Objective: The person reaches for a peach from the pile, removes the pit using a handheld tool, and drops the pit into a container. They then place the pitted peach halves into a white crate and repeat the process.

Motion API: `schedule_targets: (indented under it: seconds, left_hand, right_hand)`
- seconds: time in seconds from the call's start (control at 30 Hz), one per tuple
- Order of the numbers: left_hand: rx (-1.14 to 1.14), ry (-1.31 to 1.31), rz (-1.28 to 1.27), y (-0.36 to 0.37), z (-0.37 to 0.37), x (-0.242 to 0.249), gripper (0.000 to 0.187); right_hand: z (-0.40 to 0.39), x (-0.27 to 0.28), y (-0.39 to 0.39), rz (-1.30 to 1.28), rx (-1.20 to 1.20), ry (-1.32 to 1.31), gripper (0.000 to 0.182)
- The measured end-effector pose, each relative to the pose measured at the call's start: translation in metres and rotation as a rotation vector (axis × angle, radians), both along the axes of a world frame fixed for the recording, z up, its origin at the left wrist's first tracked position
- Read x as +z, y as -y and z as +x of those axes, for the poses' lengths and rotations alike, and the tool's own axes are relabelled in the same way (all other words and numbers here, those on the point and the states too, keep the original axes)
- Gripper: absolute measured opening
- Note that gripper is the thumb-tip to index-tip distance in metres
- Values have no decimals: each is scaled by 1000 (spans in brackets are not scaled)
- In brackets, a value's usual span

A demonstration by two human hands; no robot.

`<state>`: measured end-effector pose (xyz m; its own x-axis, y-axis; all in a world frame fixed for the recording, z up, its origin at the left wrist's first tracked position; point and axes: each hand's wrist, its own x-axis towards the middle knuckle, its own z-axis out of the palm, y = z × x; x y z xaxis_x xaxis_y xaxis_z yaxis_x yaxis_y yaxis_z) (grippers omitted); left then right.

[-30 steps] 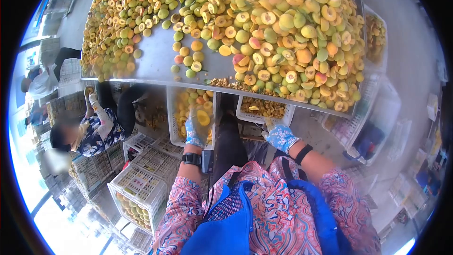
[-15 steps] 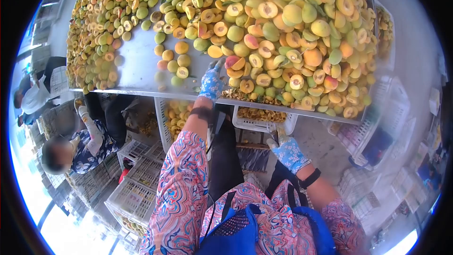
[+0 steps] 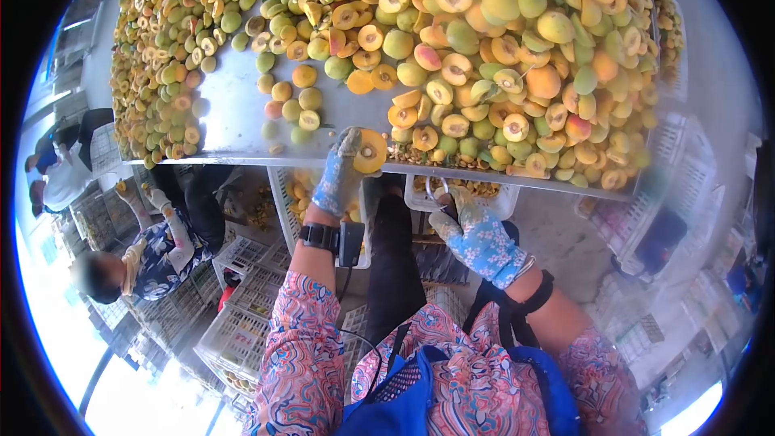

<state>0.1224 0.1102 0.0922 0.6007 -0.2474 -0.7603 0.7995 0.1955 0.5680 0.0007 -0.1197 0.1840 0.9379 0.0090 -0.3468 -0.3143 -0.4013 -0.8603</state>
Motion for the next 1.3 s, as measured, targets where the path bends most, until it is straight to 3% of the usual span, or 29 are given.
schedule_targets:
  seconds: [0.03,0.1,0.2,0.23,0.3,0.37,0.43,0.67,0.77,0.83,0.87,0.93,0.97,1.07,1.1,1.23,1.3]
  left_hand:
    - [0,-4,1,7,-13,20,31]
    - [-252,549,328,25,-34,54,35]
    - [-344,482,337,25,-55,45,43]
    - [-342,479,333,32,-55,52,43]
    - [324,-93,-323,48,-53,77,40]
    - [315,-19,-296,51,-55,84,40]
    - [302,54,-270,53,-57,88,40]
    - [309,208,-137,59,-61,99,38]
    - [265,302,-11,55,-69,89,37]
    - [255,353,46,53,-74,87,37]
    - [277,357,2,54,-76,89,37]
    - [297,359,-38,53,-76,96,37]
    - [311,356,-65,53,-74,101,37]
    - [335,370,-134,50,-75,100,35]
    - [310,375,-78,50,-75,100,35]
    - [306,411,-36,50,-78,96,34]
    - [334,408,-53,48,-84,96,34]
  right_hand:
    - [7,1,-8,-23,56,50,35]
    - [22,12,-23,-80,119,94,34]
    - [24,18,-40,-233,184,7,34]
    - [19,9,-46,-257,153,104,35]
    - [19,16,-44,-272,204,50,44]
    - [21,20,-45,-287,251,-2,54]
    - [20,23,-47,-348,243,29,37]
    - [17,21,-55,-284,224,-74,38]
    - [9,9,-60,-64,158,-66,39]
    - [4,5,-63,420,-3,-545,27]
    - [15,21,-59,421,-4,-546,27]
    - [36,51,-46,877,-118,-1032,24]
    - [35,45,-44,1120,-171,-1104,25]
    - [36,45,-39,1247,-139,-1131,26]
    - [36,51,-44,970,-103,-1043,28]
    - [40,49,-42,896,-16,-1007,24]
    - [33,40,-41,1135,-63,-1152,27]
